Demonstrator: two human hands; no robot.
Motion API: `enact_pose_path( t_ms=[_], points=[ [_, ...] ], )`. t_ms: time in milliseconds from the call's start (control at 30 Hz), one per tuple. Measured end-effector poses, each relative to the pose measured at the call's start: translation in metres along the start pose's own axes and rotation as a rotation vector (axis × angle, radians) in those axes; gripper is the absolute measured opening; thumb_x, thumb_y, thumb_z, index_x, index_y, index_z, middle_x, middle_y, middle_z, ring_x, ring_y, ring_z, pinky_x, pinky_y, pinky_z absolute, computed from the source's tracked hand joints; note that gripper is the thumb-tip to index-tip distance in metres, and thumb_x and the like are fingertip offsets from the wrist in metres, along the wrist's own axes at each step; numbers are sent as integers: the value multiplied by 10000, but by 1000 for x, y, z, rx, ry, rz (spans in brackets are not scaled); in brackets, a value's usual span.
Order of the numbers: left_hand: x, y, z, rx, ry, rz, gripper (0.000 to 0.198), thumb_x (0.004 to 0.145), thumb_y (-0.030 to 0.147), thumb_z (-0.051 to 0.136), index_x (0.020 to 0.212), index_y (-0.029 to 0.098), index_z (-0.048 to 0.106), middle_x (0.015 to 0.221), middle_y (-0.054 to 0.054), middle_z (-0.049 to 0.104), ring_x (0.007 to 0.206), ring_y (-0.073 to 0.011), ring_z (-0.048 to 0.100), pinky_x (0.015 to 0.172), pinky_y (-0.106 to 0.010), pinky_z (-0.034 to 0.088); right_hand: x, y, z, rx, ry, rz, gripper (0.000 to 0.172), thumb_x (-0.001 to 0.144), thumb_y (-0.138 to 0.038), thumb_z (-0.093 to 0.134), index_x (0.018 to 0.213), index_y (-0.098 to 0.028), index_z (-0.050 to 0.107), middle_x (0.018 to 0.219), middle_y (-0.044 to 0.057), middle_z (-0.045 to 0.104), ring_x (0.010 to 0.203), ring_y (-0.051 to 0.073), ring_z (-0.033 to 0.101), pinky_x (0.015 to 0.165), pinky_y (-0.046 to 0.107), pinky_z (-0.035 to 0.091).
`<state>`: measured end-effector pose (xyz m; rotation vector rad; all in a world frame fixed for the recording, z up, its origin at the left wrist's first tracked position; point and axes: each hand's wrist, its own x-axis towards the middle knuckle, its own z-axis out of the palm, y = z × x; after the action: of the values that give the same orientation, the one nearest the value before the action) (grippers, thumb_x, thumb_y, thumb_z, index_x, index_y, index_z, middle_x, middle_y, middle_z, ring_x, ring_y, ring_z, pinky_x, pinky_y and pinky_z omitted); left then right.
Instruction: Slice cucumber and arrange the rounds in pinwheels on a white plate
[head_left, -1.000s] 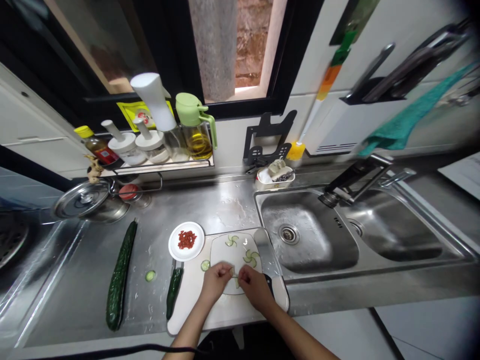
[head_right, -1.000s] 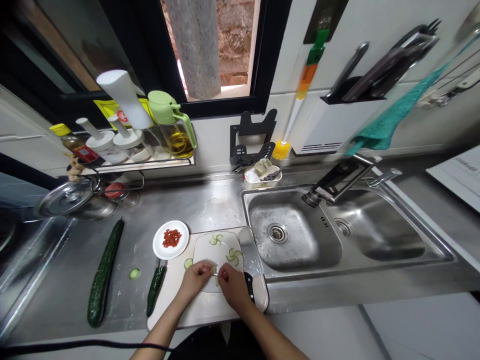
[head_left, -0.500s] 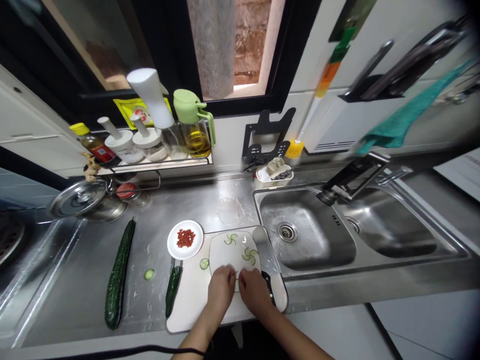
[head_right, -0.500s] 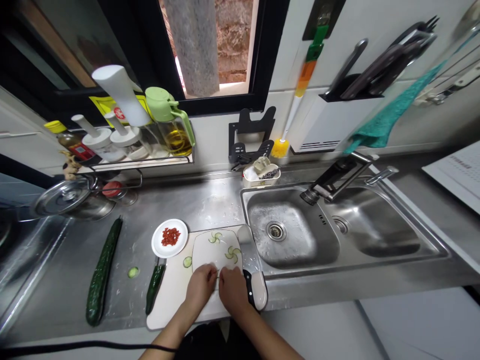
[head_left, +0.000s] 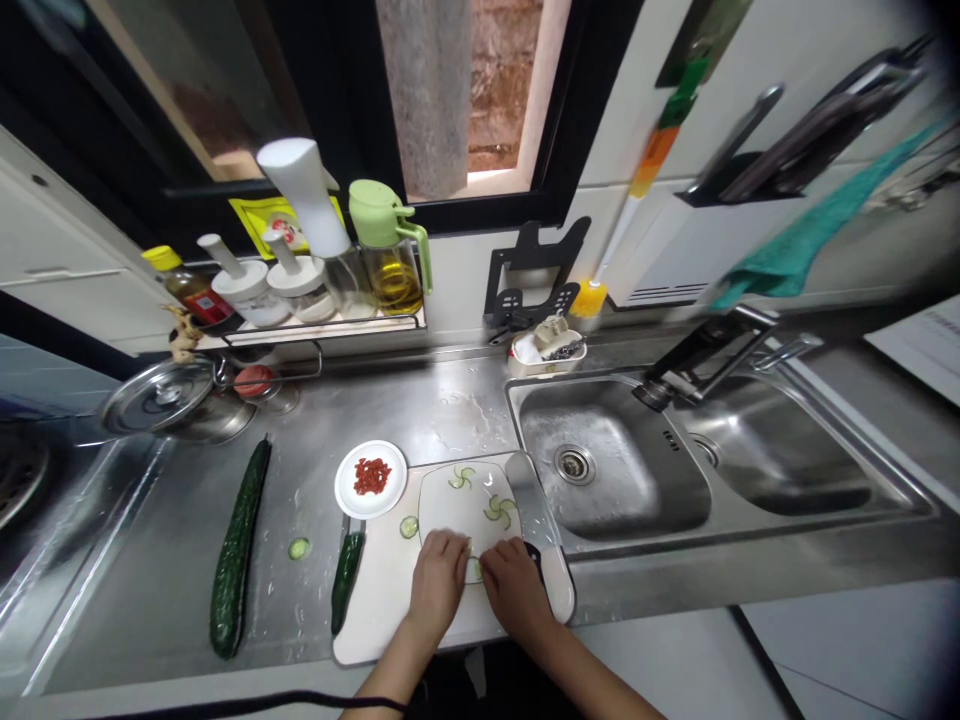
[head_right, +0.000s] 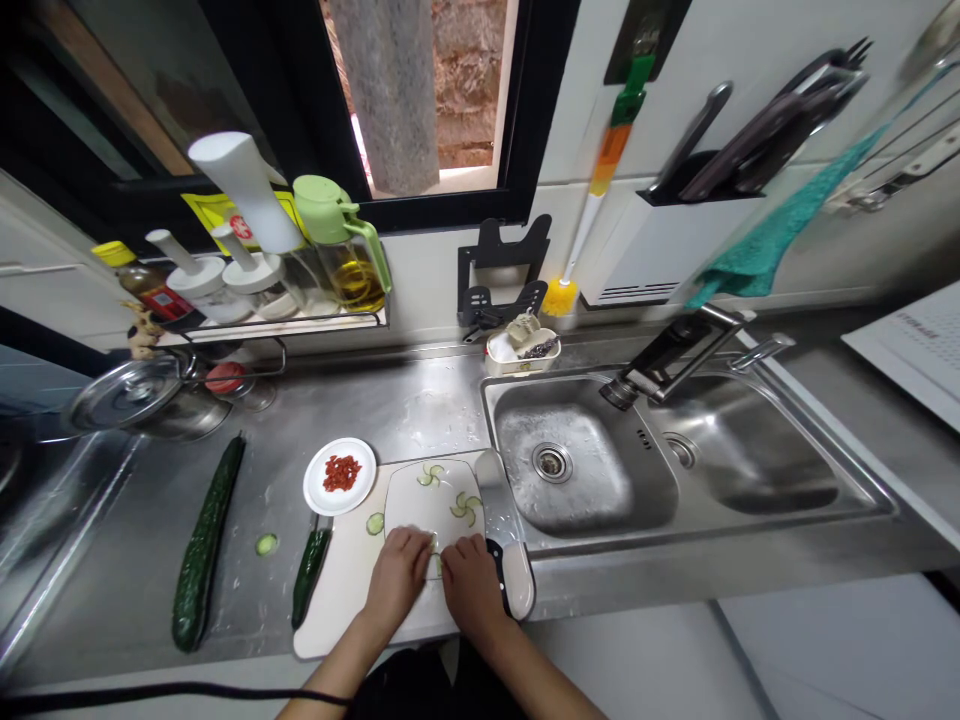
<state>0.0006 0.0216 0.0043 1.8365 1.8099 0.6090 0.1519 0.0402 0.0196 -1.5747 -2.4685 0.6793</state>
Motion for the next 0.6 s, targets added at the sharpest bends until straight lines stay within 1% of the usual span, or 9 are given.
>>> enact_pose_path(
  t_ms=[167, 367, 600],
  points=[
    [-2, -5, 0, 5, 41, 104, 182, 865, 168, 453, 847, 189, 633, 810, -49, 600, 822, -182, 517, 743, -317, 430, -6, 5, 4, 62, 8, -23, 123, 815, -134, 548, 850, -210, 639, 867, 41, 586, 888, 201, 468, 771, 301, 357],
    [0, -5, 2, 58, 55, 125, 162, 856, 150, 468, 839, 181, 626, 808, -50, 600, 813, -185, 514, 734, -322, 427, -5, 3, 4, 42, -4, -10, 88, 808, -145, 573, 836, -203, 633, 873, 43, 585, 892, 206, 468, 789, 306, 366],
    [0, -5, 2, 74, 68, 133, 157, 856, 150, 474, 843, 176, 629, 797, -50, 601, 806, -186, 516, 729, -323, 427, -5, 0, 2, 11, -1, -1, 84, 817, -148, 562, 820, -199, 628, 872, 48, 589, 886, 208, 470, 794, 312, 371]
  ],
)
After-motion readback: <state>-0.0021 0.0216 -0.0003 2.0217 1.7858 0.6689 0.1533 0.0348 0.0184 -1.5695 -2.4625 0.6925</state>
